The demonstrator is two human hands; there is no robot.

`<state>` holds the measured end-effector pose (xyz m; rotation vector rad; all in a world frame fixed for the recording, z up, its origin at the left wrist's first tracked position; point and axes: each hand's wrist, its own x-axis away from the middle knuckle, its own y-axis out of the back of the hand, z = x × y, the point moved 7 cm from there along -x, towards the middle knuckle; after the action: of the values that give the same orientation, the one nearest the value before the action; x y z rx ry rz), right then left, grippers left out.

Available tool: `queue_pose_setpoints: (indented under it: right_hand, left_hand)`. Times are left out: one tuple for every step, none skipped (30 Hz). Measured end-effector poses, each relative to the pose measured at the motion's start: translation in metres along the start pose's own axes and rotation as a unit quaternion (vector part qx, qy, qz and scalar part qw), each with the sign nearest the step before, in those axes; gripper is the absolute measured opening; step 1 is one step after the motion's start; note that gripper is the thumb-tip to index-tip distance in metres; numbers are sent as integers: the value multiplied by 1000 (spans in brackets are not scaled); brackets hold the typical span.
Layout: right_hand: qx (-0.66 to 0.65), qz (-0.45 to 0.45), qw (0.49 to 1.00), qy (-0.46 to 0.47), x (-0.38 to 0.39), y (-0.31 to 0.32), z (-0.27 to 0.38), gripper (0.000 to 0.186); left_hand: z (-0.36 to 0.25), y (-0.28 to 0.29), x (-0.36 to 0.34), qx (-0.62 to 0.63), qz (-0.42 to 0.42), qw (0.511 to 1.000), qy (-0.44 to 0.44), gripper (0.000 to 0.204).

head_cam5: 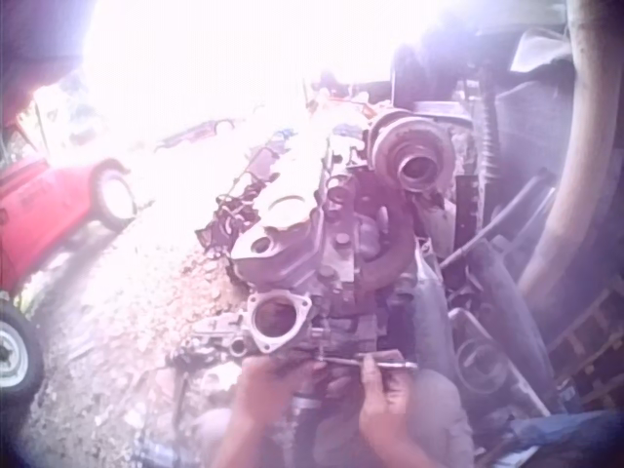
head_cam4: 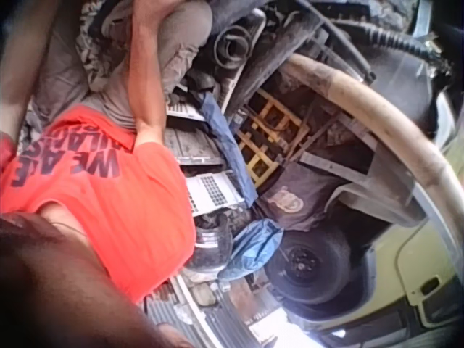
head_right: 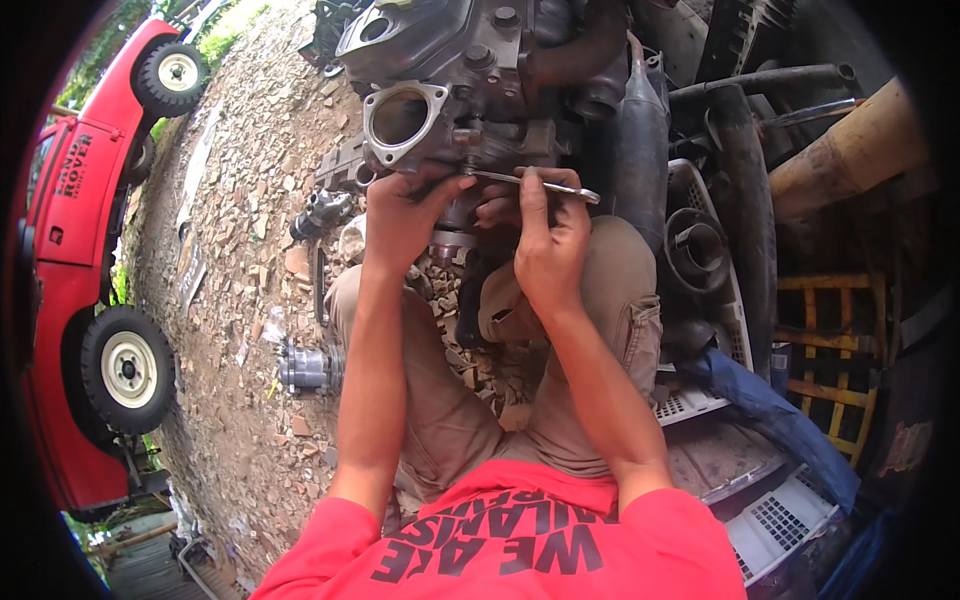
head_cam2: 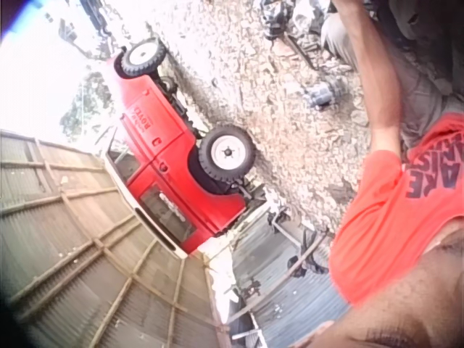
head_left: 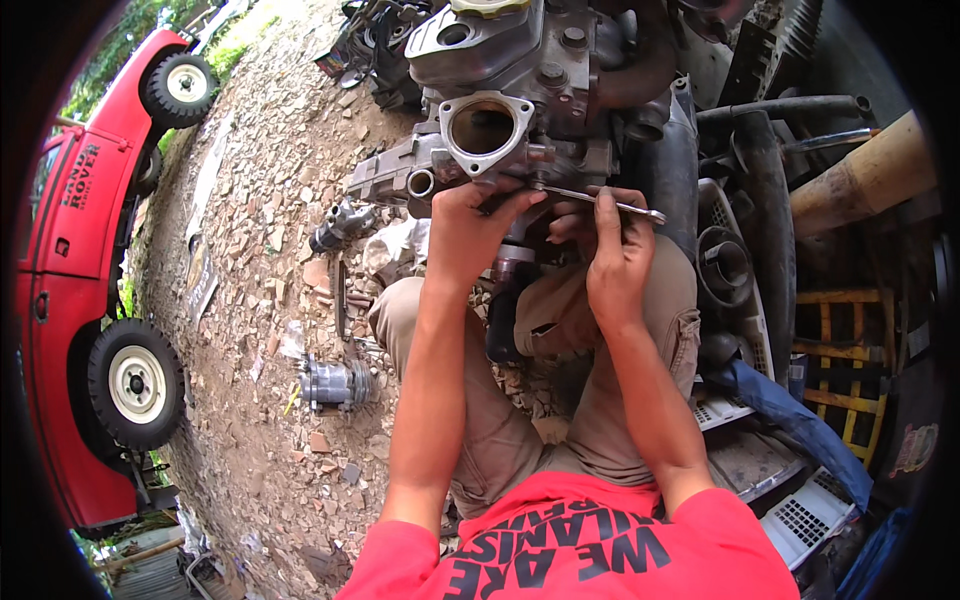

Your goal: The person sits on the ground and uses a wrench to tighten bolts on a car engine block. They repeatedly adjust the wrench and apply force to secure the bolts on the engine.

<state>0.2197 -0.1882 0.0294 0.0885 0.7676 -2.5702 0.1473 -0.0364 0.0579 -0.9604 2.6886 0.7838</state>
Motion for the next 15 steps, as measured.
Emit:
queue_pose_setpoints:
  right_hand:
    - [22,-3,1000,4,0,0,3,16]
    - [45,-7,999,9,0,0,4,16]
    - [67,-10,998,13,0,0,6,16]
    - [65,-4,998,9,-2,0,7,16]
    - [60,-4,998,3,-2,0,6,16]
    - [55,-4,998,-3,0,-1,5,17]
    - [52,-4,999,-9,1,0,4,17]
    - [38,-3,999,-27,2,2,2,18]
    - [24,-1,999,-46,3,6,-2,19]
    - [7,1,998,-67,5,8,-6,20]
    - [-40,-15,993,-106,4,10,-12,21]
    - [-88,-31,985,-144,2,11,-19,22]
    - [-134,-48,973,-180,1,12,-25,23]
    - [-188,-61,958,-208,3,14,-34,24]
    - [-241,-75,938,-236,6,17,-47,25]
  left_hand:
    - [-1,-2,0,8,3,1000,-6,17]
    - [-2,-3,0,16,6,1000,-11,16]
    - [-4,-4,0,24,9,1000,-17,15]
    - [-2,-4,0,23,18,1000,5,16]
    - [-1,-4,0,23,28,999,27,18]
    - [0,-4,1,23,37,998,49,19]
    - [0,-4,2,16,43,998,49,19]
    - [0,-2,4,9,49,998,49,19]
    - [0,-2,5,2,55,997,49,19]
    - [-1,0,6,1,41,998,38,18]
    - [-2,1,6,0,26,999,26,17]
    - [-2,2,6,-2,12,1000,15,16]
    - [-4,2,5,-9,-1,1000,-6,16]
    - [-5,2,4,-17,-13,999,-27,16]
    - [-7,2,4,-25,-26,998,-48,15]
